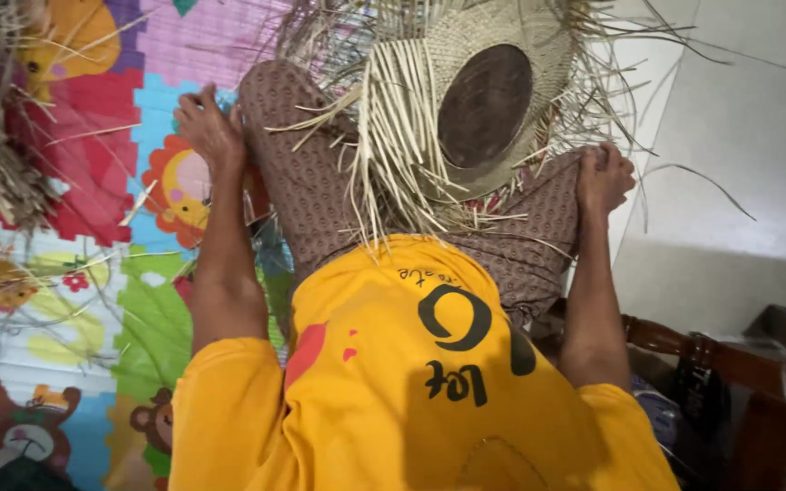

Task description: Weaving a straw hat by hand, tucking in loose strands to finish the edges.

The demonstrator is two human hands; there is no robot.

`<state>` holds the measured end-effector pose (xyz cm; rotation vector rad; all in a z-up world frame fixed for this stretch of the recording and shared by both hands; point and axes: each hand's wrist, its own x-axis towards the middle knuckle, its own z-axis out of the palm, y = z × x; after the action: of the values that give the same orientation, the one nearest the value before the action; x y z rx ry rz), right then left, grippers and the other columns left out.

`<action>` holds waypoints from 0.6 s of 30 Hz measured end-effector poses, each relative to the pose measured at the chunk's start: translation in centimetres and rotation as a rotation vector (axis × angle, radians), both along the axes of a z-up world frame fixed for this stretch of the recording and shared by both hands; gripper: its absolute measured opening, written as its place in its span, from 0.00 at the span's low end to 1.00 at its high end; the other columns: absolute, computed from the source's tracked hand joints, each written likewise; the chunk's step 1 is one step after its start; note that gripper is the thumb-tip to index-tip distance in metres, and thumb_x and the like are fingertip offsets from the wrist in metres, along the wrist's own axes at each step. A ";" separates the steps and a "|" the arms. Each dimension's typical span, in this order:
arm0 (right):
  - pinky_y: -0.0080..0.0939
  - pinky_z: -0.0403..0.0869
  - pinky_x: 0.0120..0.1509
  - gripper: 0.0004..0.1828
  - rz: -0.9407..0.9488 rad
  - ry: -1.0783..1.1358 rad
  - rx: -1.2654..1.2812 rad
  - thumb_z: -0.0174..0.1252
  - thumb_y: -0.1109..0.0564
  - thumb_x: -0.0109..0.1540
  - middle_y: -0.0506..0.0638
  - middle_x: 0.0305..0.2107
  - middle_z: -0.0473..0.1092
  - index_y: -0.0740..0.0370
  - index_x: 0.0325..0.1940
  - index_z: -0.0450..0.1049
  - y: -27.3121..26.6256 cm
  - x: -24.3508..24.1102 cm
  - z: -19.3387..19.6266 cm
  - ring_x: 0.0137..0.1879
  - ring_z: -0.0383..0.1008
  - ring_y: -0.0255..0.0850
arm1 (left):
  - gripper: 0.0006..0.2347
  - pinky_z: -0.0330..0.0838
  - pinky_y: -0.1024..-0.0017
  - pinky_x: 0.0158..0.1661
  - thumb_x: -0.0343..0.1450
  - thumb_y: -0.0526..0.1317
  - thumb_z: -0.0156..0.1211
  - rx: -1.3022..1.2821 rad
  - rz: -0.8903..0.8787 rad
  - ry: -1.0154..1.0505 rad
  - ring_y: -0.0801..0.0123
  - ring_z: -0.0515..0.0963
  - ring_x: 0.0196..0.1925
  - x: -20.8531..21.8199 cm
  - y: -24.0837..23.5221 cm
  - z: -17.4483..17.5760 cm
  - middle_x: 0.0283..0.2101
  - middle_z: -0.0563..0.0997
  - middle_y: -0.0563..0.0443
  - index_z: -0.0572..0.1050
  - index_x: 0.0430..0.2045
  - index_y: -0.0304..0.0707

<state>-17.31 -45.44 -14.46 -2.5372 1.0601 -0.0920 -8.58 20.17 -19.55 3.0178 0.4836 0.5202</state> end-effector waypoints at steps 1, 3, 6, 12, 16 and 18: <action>0.73 0.63 0.59 0.20 0.002 -0.003 0.005 0.54 0.32 0.63 0.53 0.56 0.64 0.33 0.56 0.75 0.2 0.2 0.0 0.63 0.60 0.59 | 0.21 0.71 0.51 0.40 0.66 0.51 0.77 0.005 0.002 -0.003 0.50 0.71 0.46 -0.1 1.0 -1.1 0.47 0.71 0.46 0.76 0.50 0.56; 0.72 0.64 0.58 0.20 0.023 -0.021 -0.016 0.53 0.34 0.63 0.53 0.55 0.64 0.35 0.55 0.76 0.2 0.0 0.0 0.62 0.60 0.60 | 0.15 0.64 0.46 0.43 0.67 0.49 0.70 0.025 -0.123 0.027 0.40 0.73 0.41 -1.0 2.5 -3.8 0.43 0.73 0.38 0.77 0.41 0.45; 0.72 0.63 0.59 0.22 0.018 -0.026 0.017 0.52 0.32 0.63 0.52 0.56 0.63 0.36 0.57 0.75 0.6 -0.2 0.6 0.63 0.59 0.60 | 0.06 0.67 0.47 0.32 0.70 0.43 0.63 -0.112 -0.066 0.039 0.40 0.76 0.33 0.5 3.0 -3.5 0.34 0.83 0.42 0.87 0.32 0.52; 0.73 0.62 0.60 0.21 0.028 0.012 0.022 0.51 0.34 0.64 0.55 0.57 0.62 0.37 0.57 0.74 0.9 -0.4 1.2 0.63 0.58 0.61 | 0.12 0.68 0.48 0.29 0.73 0.49 0.60 -0.491 -0.174 0.054 0.46 0.84 0.36 6.0 4.8 1.9 0.30 0.85 0.41 0.84 0.25 0.44; 0.74 0.65 0.59 0.20 0.023 -0.025 -0.048 0.56 0.34 0.61 0.55 0.56 0.65 0.36 0.56 0.76 -1.0 -0.1 -1.5 0.62 0.61 0.61 | 0.07 0.71 0.53 0.29 0.67 0.45 0.63 -0.509 -0.157 -0.038 0.57 0.85 0.31 9.3 4.8 1.9 0.27 0.87 0.50 0.84 0.23 0.47; 0.76 0.67 0.53 0.18 0.049 -0.057 -0.110 0.56 0.36 0.61 0.55 0.53 0.67 0.34 0.54 0.76 -1.1 -0.4 -1.6 0.58 0.64 0.64 | 0.09 0.78 0.61 0.36 0.62 0.42 0.63 -0.608 -0.160 -0.004 0.63 0.88 0.38 10.1 4.2 1.8 0.33 0.89 0.57 0.87 0.30 0.55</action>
<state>-17.71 -46.52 -16.07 -2.6402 0.9955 -0.2130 1.48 24.37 -17.73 2.4423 0.3199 0.2970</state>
